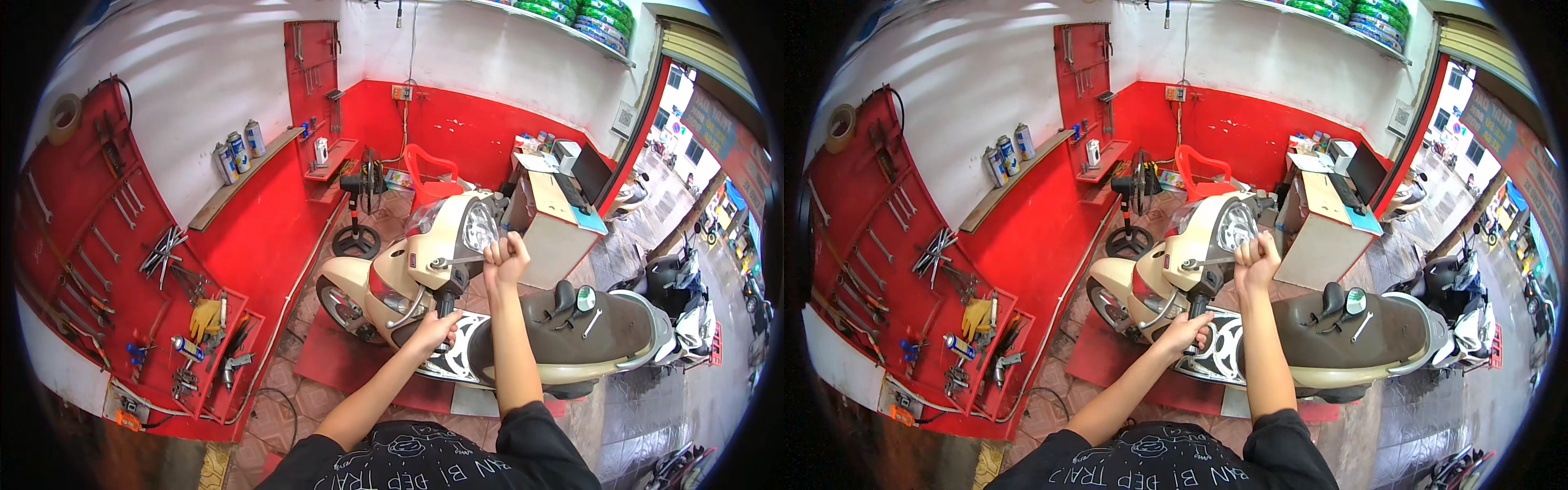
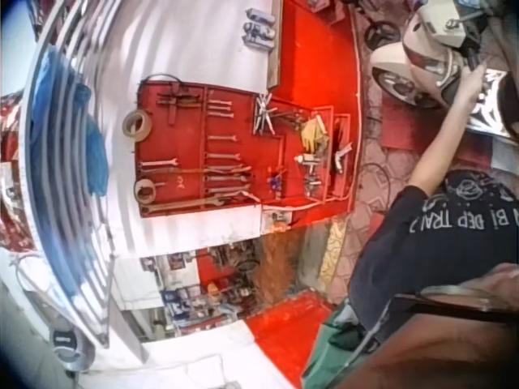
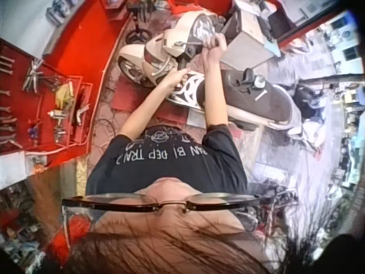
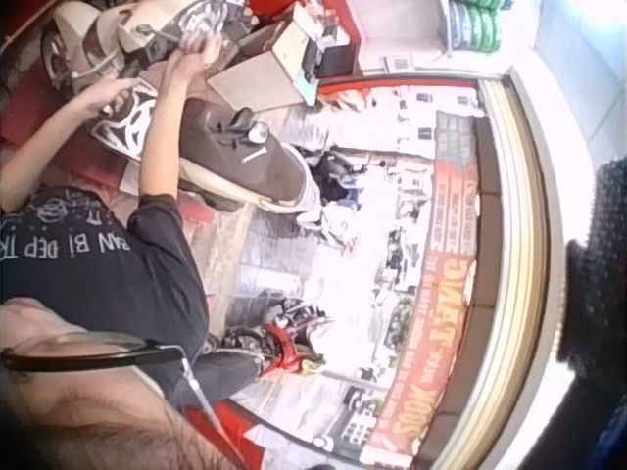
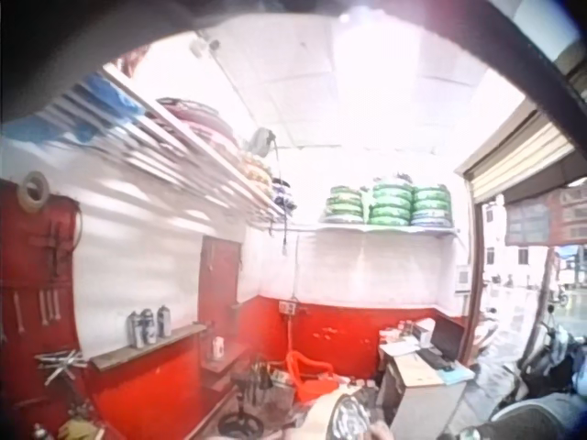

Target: The person removes the left mirror from a scooter using a wrench, places it on the seat, then selects a new mirror from a tool rack and installs it onto the handlebar with the wrench.

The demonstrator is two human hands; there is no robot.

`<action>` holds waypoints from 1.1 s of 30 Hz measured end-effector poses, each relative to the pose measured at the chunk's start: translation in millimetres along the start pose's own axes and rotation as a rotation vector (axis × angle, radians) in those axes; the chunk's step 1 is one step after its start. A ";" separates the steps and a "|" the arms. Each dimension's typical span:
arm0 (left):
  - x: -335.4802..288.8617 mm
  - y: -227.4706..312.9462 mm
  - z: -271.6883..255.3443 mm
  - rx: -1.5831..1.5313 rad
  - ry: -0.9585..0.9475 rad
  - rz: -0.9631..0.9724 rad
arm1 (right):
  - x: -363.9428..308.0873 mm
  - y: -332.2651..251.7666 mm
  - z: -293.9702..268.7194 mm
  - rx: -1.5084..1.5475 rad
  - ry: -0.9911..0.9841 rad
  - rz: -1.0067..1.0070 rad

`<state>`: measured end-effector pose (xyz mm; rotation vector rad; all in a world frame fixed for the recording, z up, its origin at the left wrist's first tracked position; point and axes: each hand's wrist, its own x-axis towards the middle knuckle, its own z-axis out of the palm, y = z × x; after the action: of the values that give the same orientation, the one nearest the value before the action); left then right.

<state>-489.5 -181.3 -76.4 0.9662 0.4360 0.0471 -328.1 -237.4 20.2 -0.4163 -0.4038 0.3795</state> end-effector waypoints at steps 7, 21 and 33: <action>4.0 -3.2 -5.7 -0.009 -0.023 0.021 | 85.9 45.8 0.4 -0.164 0.124 0.096; 9.0 -6.8 -6.2 0.071 -0.013 0.086 | 44.9 188.0 97.1 -1.674 -0.933 -0.060; 19.9 -27.1 -18.6 0.049 -0.150 0.368 | -80.1 36.4 86.1 -1.394 -1.173 -0.481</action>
<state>-482.5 -177.7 -114.0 1.0806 0.1182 0.2960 -444.8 -214.4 52.0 -1.4068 -1.9075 -0.2582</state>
